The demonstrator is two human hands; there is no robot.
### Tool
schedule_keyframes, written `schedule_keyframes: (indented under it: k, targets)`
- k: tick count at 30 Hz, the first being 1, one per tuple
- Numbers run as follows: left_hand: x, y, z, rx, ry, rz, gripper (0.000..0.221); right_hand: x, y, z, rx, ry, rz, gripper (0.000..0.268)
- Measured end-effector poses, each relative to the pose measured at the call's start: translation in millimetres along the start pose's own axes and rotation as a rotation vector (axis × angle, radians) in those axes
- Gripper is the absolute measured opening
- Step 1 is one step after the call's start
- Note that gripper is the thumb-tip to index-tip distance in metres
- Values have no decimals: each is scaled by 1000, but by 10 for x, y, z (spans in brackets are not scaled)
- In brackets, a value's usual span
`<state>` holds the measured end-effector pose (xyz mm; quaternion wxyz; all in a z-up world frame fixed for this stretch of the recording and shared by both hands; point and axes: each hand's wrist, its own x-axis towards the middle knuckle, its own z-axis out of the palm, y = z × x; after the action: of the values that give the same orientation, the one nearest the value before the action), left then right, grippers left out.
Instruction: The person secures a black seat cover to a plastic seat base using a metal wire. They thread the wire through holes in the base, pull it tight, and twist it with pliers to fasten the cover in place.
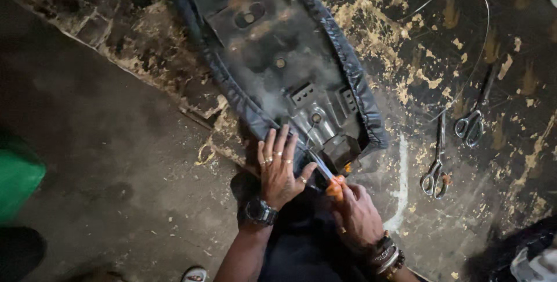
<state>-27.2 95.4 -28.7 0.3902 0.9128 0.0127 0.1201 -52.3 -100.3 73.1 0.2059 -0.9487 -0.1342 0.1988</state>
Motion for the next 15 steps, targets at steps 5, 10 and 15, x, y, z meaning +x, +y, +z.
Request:
schedule_keyframes:
  k: [5, 10, 15]
  targets:
    - [3, -59, -38, -20, -21, 11, 78, 22, -130, 56, -44, 24, 95, 60]
    - [38, -54, -96, -14, -4, 27, 77, 21, -151, 162, -143, 185, 11, 53]
    - [106, -26, -128, 22, -36, -10, 84, 176, 10, -30, -266, 335, -158, 32]
